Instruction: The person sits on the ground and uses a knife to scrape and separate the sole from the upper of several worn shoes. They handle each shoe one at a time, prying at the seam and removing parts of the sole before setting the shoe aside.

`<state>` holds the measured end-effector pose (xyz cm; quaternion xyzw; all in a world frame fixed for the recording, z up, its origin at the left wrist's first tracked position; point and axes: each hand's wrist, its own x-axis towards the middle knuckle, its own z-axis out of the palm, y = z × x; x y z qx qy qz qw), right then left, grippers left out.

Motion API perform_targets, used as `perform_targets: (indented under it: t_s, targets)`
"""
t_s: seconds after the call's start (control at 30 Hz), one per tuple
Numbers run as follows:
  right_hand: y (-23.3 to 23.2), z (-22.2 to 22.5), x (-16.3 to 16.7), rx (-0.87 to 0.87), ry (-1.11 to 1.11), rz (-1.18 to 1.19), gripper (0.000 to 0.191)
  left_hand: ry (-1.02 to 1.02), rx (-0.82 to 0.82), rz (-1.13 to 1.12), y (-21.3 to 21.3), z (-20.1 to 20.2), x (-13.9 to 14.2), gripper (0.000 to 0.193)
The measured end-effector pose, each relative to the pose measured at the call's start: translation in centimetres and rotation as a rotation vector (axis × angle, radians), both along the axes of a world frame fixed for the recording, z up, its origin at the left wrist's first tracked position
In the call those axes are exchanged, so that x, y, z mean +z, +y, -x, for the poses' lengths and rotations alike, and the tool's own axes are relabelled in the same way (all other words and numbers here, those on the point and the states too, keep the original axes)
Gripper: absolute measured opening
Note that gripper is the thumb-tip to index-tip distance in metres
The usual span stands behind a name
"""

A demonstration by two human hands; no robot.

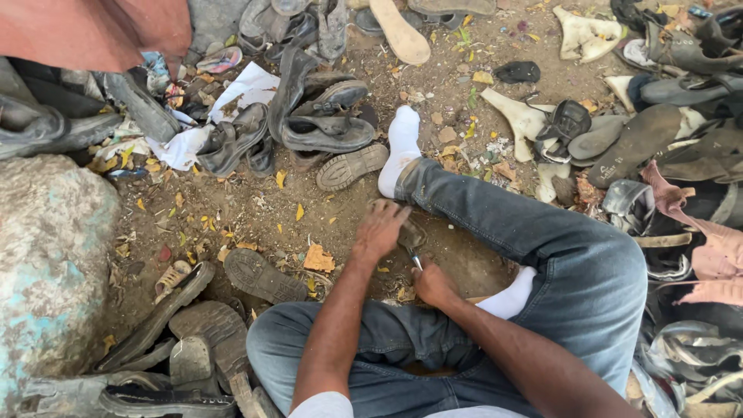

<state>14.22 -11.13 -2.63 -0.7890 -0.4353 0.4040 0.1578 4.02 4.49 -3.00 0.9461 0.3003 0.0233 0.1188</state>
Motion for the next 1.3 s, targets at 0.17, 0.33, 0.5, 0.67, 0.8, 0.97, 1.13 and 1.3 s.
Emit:
perform_targets:
  t_s: [0.17, 0.33, 0.5, 0.67, 0.8, 0.97, 1.13, 1.3]
  targets:
    - [0.3, -1.8, 1.9, 0.157, -0.137, 0.215, 0.045, 0.284, 0.051, 0.097, 0.5, 1.4, 0.1, 0.017]
    - [2.1, -4.1, 1.1, 0.26, -0.163, 0.301, 0.046, 0.223, 0.228, 0.136, 0.3, 2.2, 0.1, 0.018]
    - [3.4, -4.2, -0.5, 0.255, -0.136, 0.118, 0.039, 0.049, 0.337, 0.095, -0.6, 2.2, -0.7, 0.023]
    - [4.4, -3.4, -0.3, 0.173, -0.101, 0.008, 0.035, -0.224, 0.477, 0.221, 0.1, 2.0, -0.7, 0.031]
    - [6.2, -2.7, 0.3, 0.12, 0.001, -0.174, 0.036, -0.351, 0.546, 0.348, 1.2, 2.3, -0.4, 0.036]
    - [6.8, -1.7, 0.4, 0.111, -0.002, -0.247, 0.034, -0.348, 0.563, 0.267, 1.1, 2.4, -0.6, 0.028]
    - [5.2, -1.6, 0.3, 0.136, 0.019, -0.188, 0.031, -0.475, 0.564, 0.279, 0.8, 2.6, -0.8, 0.032]
    - [5.2, -0.8, -0.1, 0.152, 0.046, -0.144, 0.03, -0.399, 0.755, 0.467, 0.9, 2.8, -1.2, 0.024]
